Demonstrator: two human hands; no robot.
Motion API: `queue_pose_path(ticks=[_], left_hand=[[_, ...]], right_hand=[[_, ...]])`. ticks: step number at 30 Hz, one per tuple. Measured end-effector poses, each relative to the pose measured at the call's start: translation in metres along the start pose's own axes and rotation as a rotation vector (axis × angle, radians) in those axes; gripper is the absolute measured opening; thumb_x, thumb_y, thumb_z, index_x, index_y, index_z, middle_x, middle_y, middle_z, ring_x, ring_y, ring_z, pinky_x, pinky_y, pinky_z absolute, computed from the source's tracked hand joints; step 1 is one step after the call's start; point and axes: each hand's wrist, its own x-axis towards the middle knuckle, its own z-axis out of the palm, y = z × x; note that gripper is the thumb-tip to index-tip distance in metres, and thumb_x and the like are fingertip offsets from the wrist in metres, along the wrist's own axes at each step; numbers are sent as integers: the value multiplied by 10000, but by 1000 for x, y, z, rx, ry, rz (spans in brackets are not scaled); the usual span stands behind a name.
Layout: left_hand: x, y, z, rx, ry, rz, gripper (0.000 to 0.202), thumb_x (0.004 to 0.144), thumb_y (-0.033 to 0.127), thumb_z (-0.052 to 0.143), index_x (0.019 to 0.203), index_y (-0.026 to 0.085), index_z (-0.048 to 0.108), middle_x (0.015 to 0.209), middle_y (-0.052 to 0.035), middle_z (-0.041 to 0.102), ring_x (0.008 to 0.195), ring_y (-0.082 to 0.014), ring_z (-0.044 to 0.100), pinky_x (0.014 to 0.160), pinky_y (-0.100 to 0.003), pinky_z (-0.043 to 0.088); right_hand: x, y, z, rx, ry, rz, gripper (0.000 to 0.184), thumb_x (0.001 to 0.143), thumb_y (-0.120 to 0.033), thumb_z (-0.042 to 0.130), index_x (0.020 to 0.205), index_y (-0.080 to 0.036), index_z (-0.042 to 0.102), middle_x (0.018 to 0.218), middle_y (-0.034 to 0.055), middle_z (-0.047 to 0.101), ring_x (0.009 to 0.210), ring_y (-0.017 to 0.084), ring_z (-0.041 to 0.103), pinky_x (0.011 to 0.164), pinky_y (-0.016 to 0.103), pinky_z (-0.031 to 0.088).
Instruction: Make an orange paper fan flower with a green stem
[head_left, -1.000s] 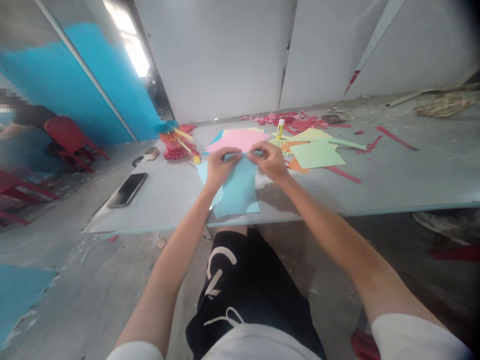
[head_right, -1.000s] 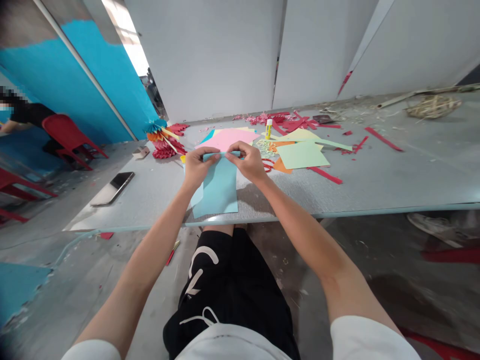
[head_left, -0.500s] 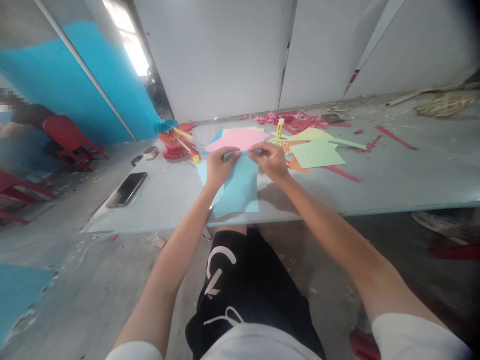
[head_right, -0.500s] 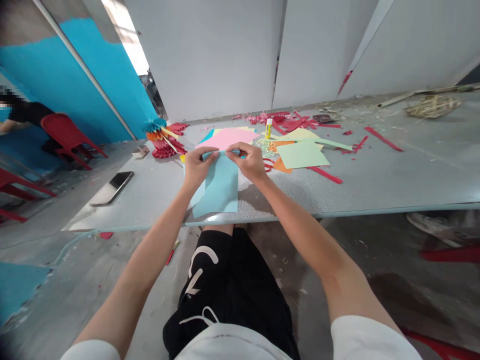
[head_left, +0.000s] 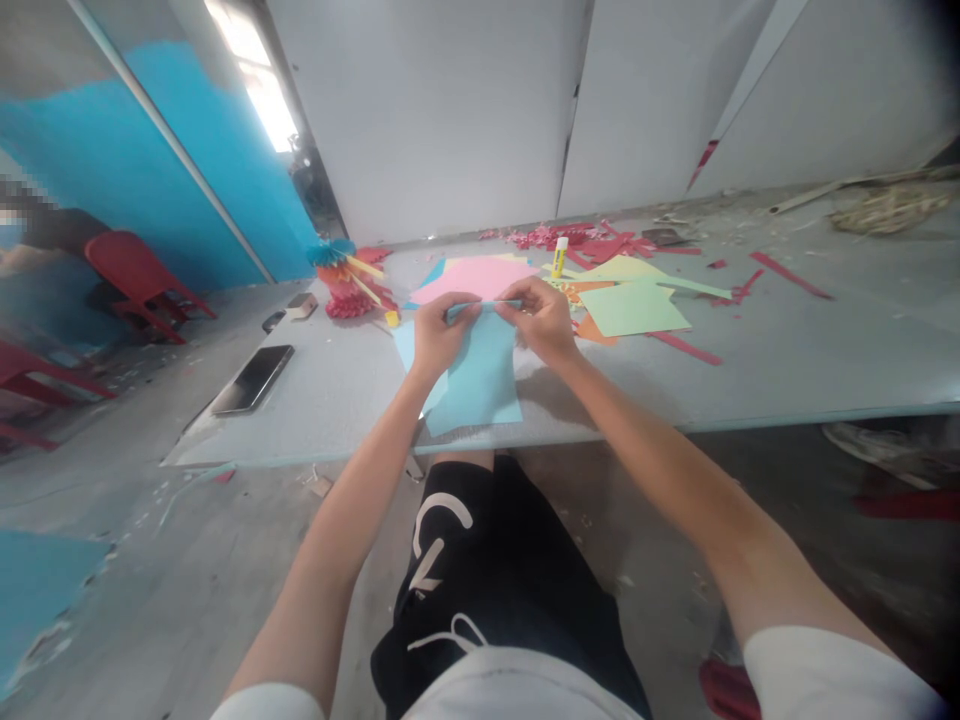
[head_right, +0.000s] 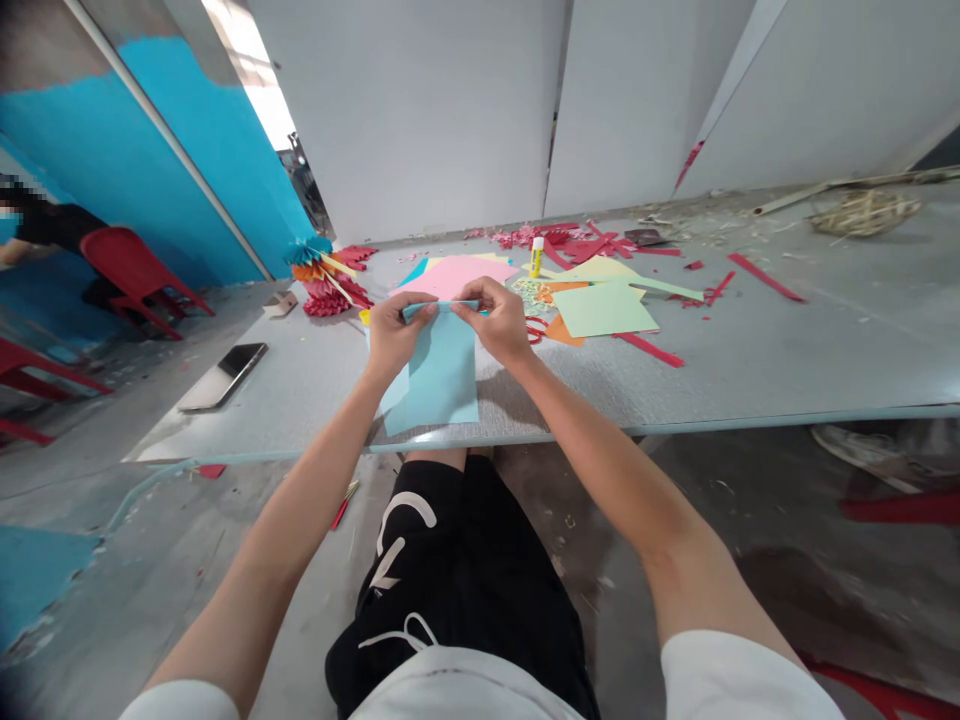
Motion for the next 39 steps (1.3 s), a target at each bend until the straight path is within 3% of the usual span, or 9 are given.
queue_pose_path(ticks=[3,7,22,30,39], left_hand=[[0,0,0,2,4,2,97,851,274,736,903,208,786,946,-54,790,922,-214,718,873,-334,540],[0,1,-1,9,6,16,96,862,277,732,897,202,780,937,-53,791,910,-204,718,858,-317,538],[-2,3,-1,30,37,61,100,880,289,718,886,201,765,914,-48,783,876,-190,708,814,-301,536],[-2,6,-2,-35,-36,34,120,824,305,777,863,191,781,888,-54,788,873,-206,723,837,-319,537],[-3,9,-3,-20,-4,67,83,843,274,753,844,199,788,877,-49,789,850,-198,721,833,-320,539]], right_hand=[[1,7,-1,-13,-6,8,271,762,-435,807,923,-229,733,938,37,742,850,203,679,779,351,545],[1,12,-3,-73,-32,-4,264,805,-466,780,892,-217,760,884,38,744,782,196,657,744,347,532],[2,7,-4,-176,21,-113,211,814,-418,789,888,-222,770,880,22,760,765,188,664,758,343,539],[-1,-1,-4,-223,-19,-175,200,822,-408,779,853,-211,756,836,33,754,755,187,656,734,330,538],[-1,-1,-4,-169,-15,-129,150,824,-359,771,880,-220,773,865,24,766,748,178,661,744,330,546]])
